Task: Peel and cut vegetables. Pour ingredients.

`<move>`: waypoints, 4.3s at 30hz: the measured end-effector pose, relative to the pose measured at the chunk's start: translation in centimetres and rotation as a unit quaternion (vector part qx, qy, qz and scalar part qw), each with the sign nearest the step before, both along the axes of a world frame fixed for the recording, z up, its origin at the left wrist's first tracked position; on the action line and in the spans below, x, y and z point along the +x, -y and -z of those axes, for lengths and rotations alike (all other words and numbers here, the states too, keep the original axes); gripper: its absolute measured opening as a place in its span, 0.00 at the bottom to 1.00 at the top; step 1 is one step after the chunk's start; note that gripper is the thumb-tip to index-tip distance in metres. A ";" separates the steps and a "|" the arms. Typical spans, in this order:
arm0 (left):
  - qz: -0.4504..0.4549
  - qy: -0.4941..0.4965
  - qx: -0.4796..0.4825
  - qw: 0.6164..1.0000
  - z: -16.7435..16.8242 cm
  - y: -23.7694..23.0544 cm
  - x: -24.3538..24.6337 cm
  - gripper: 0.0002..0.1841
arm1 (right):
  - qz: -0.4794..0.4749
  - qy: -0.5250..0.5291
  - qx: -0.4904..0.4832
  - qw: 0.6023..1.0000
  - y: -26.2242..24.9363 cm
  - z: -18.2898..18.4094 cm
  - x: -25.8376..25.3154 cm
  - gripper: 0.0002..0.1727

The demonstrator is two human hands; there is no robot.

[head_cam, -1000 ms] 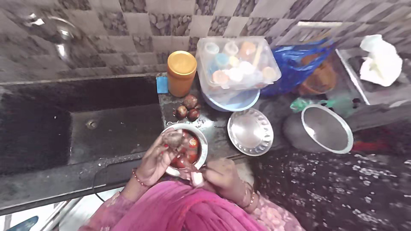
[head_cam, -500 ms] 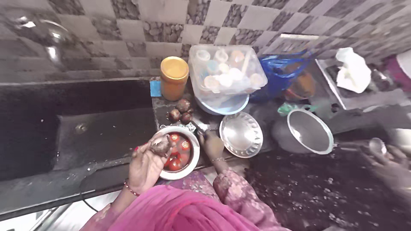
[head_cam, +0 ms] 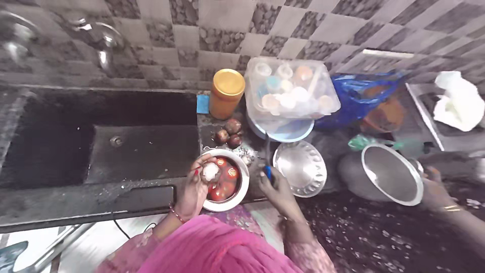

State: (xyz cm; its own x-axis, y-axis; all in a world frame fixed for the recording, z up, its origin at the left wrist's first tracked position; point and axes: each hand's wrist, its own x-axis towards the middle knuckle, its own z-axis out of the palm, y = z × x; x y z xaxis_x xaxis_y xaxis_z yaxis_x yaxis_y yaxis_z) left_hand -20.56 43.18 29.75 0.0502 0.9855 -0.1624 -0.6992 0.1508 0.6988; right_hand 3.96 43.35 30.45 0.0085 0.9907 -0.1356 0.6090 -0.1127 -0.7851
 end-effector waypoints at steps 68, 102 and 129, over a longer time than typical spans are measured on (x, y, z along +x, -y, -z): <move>0.138 -0.022 -0.051 0.989 -2.1 1.9 0.6 0.40 | -0.188 -0.355 -0.260 0.878 4.2 -2.7 -4.4 0.14; 0.169 -0.195 0.058 0.964 -1.0 1.0 -2.7 0.28 | 0.157 -0.074 -0.002 0.985 3.1 -0.8 1.9 0.16; 0.226 -0.243 0.088 0.939 -1.6 2.1 -1.8 0.29 | -0.096 -0.228 -0.042 0.968 5.5 -3.6 -4.3 0.19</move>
State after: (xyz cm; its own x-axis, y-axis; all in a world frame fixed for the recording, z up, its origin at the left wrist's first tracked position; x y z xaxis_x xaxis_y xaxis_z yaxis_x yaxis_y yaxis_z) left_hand -22.32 41.04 31.31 0.4321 0.8950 -0.1107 -0.1840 0.2077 0.9607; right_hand -0.32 37.81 34.05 -0.2539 0.9536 -0.1617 0.2164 -0.1069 -0.9704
